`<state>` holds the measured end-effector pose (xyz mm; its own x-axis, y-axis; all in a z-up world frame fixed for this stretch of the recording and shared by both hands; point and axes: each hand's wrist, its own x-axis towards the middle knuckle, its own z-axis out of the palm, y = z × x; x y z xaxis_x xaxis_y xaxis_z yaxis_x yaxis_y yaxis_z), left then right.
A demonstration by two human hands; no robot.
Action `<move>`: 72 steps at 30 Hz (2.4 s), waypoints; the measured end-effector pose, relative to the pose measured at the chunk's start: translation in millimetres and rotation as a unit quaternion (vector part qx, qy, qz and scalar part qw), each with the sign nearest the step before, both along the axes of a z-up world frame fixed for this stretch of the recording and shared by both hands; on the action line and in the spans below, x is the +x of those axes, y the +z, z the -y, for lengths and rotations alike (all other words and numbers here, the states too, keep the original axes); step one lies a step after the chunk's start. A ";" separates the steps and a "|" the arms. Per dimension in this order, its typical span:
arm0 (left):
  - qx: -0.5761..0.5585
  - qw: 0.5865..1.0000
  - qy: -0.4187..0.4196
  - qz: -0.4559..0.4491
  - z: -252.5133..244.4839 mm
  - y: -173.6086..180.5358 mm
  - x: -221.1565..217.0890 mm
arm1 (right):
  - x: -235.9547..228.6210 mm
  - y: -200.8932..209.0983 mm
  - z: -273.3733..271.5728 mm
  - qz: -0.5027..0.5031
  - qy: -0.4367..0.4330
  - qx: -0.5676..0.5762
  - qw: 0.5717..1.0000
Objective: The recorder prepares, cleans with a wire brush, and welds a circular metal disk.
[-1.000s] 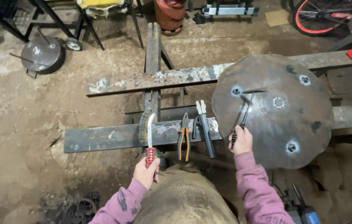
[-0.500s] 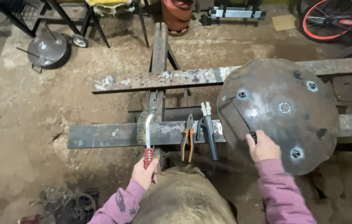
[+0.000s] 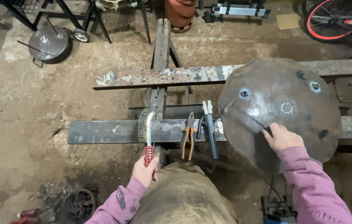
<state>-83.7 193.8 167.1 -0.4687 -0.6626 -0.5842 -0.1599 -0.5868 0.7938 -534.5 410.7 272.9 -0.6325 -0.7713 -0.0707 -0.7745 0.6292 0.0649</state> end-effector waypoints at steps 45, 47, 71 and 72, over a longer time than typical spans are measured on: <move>-0.010 1.000 0.010 -0.016 -5.9 8.7 -20.0 | -26.0 -19.9 6.5 -0.007 -0.020 -0.025 0.999; -0.014 1.000 0.009 -0.013 -7.0 6.8 -21.3 | -26.9 -22.5 -0.1 -0.005 0.018 -0.050 0.999; 0.010 1.000 -0.022 0.004 3.5 -5.9 -40.7 | 46.9 -73.4 17.3 0.468 -0.327 -0.414 0.709; 0.008 0.999 -0.033 -0.003 6.5 -5.8 -44.6 | 47.4 -72.9 21.7 0.507 -0.356 -0.416 0.667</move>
